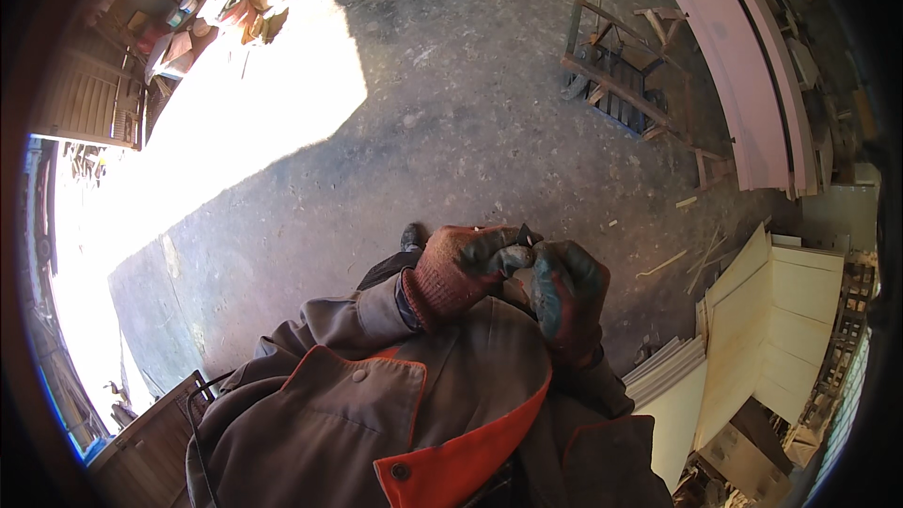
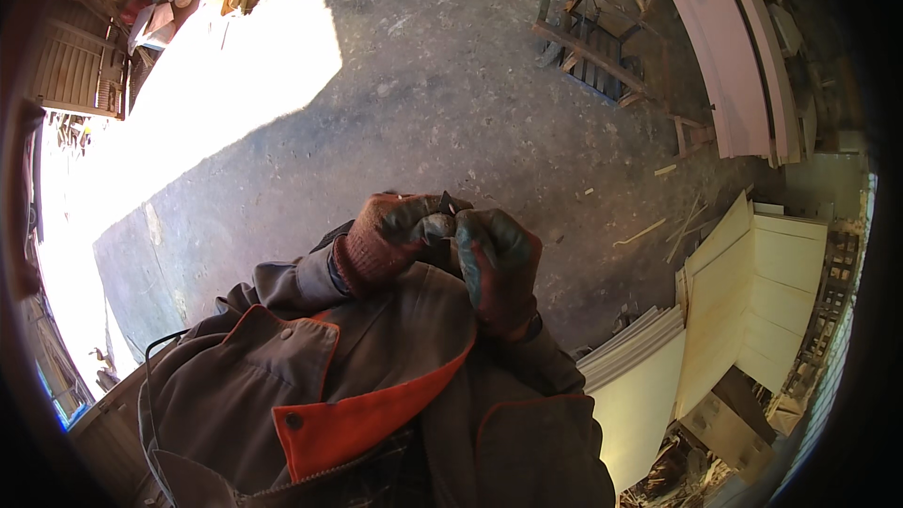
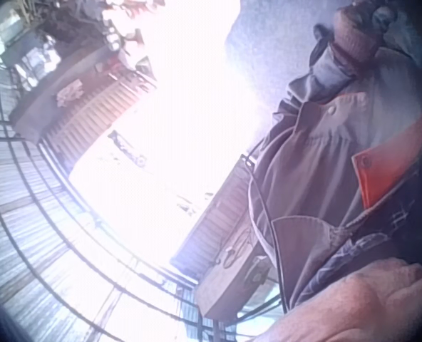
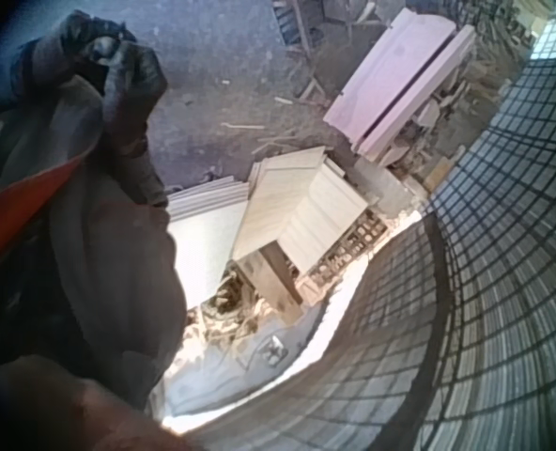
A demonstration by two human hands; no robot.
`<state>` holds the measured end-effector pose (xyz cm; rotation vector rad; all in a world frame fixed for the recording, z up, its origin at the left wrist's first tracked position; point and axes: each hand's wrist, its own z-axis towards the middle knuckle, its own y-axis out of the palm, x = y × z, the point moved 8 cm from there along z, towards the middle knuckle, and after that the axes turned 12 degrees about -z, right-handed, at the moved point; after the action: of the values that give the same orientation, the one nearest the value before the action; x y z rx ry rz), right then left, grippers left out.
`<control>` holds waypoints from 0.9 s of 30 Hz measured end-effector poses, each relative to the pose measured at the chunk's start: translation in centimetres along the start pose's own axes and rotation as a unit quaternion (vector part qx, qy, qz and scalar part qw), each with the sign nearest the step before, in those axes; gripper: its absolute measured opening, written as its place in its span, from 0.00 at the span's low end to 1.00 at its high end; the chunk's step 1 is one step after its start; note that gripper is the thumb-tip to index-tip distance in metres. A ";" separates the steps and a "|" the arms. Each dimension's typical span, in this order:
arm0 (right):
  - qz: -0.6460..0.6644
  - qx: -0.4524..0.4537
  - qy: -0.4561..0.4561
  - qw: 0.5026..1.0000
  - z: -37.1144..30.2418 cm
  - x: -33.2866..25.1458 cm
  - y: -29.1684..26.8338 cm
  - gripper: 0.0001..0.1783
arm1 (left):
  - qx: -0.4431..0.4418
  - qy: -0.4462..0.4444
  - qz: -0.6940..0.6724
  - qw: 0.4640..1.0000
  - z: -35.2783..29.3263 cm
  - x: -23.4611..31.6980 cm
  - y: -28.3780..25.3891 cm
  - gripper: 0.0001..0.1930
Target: The person walks through a cluttered workshop, picks up a pencil, and then uses a try square to mark straight lines on several wooden planks. The person repeatedly positions the square and draws lines along its edge with the pencil.
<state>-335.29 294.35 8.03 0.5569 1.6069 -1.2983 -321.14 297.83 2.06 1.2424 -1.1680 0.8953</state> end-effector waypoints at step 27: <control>0.020 -0.013 0.060 0.998 4.1 -0.9 4.3 0.11 | 0.003 0.044 0.055 0.997 1.5 2.4 -5.6 0.19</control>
<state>-329.87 292.21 6.86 0.6598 1.7000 -1.2321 -315.48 295.29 3.00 1.1406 -1.1727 1.0264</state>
